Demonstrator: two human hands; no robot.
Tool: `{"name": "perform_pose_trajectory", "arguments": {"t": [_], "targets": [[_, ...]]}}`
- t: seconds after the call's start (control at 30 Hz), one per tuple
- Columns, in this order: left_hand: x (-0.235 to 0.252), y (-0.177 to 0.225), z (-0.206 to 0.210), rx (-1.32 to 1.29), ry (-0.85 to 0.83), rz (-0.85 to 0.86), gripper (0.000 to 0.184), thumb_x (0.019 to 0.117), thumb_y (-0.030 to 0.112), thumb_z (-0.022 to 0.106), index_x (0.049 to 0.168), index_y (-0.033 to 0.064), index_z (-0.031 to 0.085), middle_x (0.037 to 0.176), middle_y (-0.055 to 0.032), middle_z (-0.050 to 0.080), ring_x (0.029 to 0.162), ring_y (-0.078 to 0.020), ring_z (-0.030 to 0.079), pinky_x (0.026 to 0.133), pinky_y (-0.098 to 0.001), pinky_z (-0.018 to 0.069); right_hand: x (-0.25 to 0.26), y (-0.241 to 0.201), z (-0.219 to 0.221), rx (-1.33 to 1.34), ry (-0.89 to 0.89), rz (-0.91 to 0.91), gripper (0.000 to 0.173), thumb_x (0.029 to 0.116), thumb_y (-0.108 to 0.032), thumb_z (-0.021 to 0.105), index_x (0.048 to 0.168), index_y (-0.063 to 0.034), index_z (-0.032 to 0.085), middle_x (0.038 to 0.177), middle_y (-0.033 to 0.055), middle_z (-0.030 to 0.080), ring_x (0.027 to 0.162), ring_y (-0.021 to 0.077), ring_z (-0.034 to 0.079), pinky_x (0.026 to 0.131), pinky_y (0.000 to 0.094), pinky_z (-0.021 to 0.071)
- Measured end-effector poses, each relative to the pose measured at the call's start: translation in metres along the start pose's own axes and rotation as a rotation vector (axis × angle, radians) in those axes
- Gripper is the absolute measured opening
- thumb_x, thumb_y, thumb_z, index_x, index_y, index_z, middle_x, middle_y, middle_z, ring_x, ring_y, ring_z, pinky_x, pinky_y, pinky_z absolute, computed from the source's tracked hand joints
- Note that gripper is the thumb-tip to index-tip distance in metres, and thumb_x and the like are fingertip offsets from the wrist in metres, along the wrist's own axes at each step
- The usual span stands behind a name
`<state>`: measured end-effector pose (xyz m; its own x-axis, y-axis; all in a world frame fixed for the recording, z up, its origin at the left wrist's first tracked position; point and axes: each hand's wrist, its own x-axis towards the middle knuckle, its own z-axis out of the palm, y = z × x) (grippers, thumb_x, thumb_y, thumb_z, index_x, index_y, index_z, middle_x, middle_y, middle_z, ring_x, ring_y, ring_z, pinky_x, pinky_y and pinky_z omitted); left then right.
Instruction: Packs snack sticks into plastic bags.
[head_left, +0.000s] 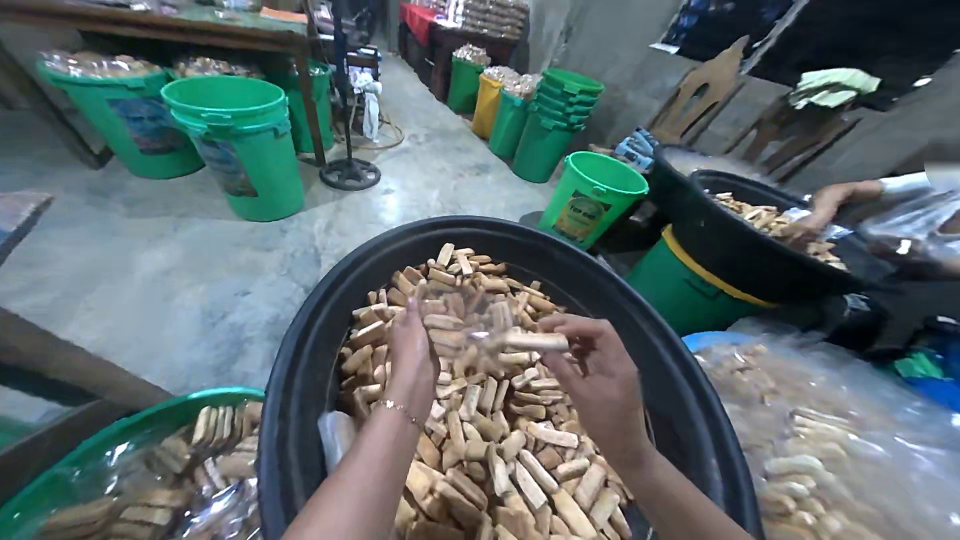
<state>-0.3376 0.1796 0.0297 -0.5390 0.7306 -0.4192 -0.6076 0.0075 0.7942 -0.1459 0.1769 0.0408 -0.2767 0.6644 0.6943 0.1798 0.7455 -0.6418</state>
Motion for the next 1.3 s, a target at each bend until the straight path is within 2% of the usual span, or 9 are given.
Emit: {"name": "perform_pose_trajectory", "arguments": {"t": [0.2,0.33,0.47,0.57,0.67,0.83,1.13,1.27,1.3], "targets": [[-0.055,-0.017,0.013,0.097,-0.473,-0.139,0.049,0.1128,0.039,0.023,0.134,0.0055,0.052,0.095,-0.0085,0.069,0.078,-0.017,0.07,0.069,-0.034,0.0601,-0.014,0.015,-0.004,-0.243,0.177,-0.208,0.018,0.0989,-0.031,0.068,0.106,-0.0148,0.065,0.133,0.0071,0.056,0.128,0.0075,0.053,0.108,0.0227,0.0466],[-0.059,-0.017,0.005,0.115,-0.809,-0.074,0.04,0.1069,0.02,0.042,0.145,0.008,0.039,0.105,-0.0045,0.071,0.086,-0.0145,0.073,0.075,-0.0324,0.063,-0.013,0.009,-0.022,-0.071,-0.07,0.023,0.023,0.0966,-0.016,0.065,0.112,-0.0034,0.076,0.124,0.0143,0.067,0.118,0.0114,0.063,0.102,0.0236,0.0514],[-0.053,-0.015,0.005,0.266,-0.79,0.003,0.042,0.1074,0.022,0.042,0.147,0.0069,0.039,0.108,-0.0031,0.067,0.087,-0.0096,0.069,0.075,-0.0275,0.0608,-0.006,-0.012,-0.044,-0.022,-0.531,0.295,0.056,0.0956,-0.024,0.067,0.147,-0.0049,0.054,0.131,0.017,0.064,0.11,0.0175,0.065,0.095,0.0335,0.0543],[-0.048,-0.013,0.008,0.339,-0.754,-0.049,0.045,0.1121,0.031,0.024,0.144,0.0086,0.046,0.103,-0.0036,0.069,0.085,-0.011,0.07,0.074,-0.0288,0.0606,-0.002,-0.017,-0.038,0.019,-0.668,0.424,0.071,0.0914,-0.009,0.07,0.156,-0.0084,0.04,0.134,0.0177,0.062,0.105,0.0201,0.067,0.091,0.0367,0.0564],[-0.04,-0.011,0.009,0.344,-0.703,-0.12,0.053,0.1125,0.036,0.013,0.142,0.0078,0.048,0.107,-0.0056,0.07,0.09,-0.0137,0.07,0.076,-0.0315,0.0598,-0.001,-0.01,-0.036,-0.033,-0.586,0.433,0.069,0.0885,-0.005,0.07,0.152,-0.0052,0.045,0.124,0.0191,0.067,0.104,0.0248,0.068,0.09,0.0412,0.0569],[-0.043,-0.02,0.012,0.357,-0.639,-0.05,0.029,0.1113,0.017,0.035,0.122,0.0025,0.057,0.094,-0.0025,0.07,0.082,-0.0094,0.07,0.074,-0.0273,0.0603,0.002,-0.002,-0.039,-0.029,-0.571,0.464,0.065,0.0941,-0.011,0.07,0.154,-0.0049,0.043,0.126,0.0202,0.066,0.106,0.0254,0.067,0.095,0.042,0.0548],[-0.035,-0.025,0.008,0.313,-0.487,0.075,0.024,0.1099,0.012,0.036,0.111,0.0066,0.06,0.081,0.0008,0.07,0.068,-0.0065,0.069,0.061,-0.0234,0.0599,-0.008,-0.02,-0.007,-0.008,-0.552,0.589,0.072,0.0987,-0.001,0.057,0.163,-0.011,0.025,0.135,0.0228,0.062,0.114,0.0363,0.066,0.099,0.055,0.0519],[-0.026,-0.012,0.005,0.241,-0.337,0.106,0.024,0.1111,0.02,0.036,0.114,0.0093,0.057,0.083,0.0021,0.069,0.072,-0.0074,0.07,0.065,-0.0267,0.0615,-0.007,-0.011,-0.01,-0.067,-0.402,0.523,0.064,0.1006,-0.004,0.05,0.161,-0.002,0.028,0.091,0.0188,0.069,0.078,0.0309,0.066,0.075,0.0472,0.0555],[-0.022,-0.007,0.003,0.203,-0.306,0.117,0.025,0.1116,0.022,0.034,0.113,0.0106,0.056,0.083,0.0028,0.068,0.073,-0.0073,0.069,0.066,-0.0264,0.0613,-0.002,-0.006,-0.017,-0.115,-0.4,0.543,0.062,0.1024,-0.004,0.048,0.161,-0.0026,0.027,0.092,0.0183,0.069,0.079,0.0309,0.066,0.075,0.0475,0.0557]]}}
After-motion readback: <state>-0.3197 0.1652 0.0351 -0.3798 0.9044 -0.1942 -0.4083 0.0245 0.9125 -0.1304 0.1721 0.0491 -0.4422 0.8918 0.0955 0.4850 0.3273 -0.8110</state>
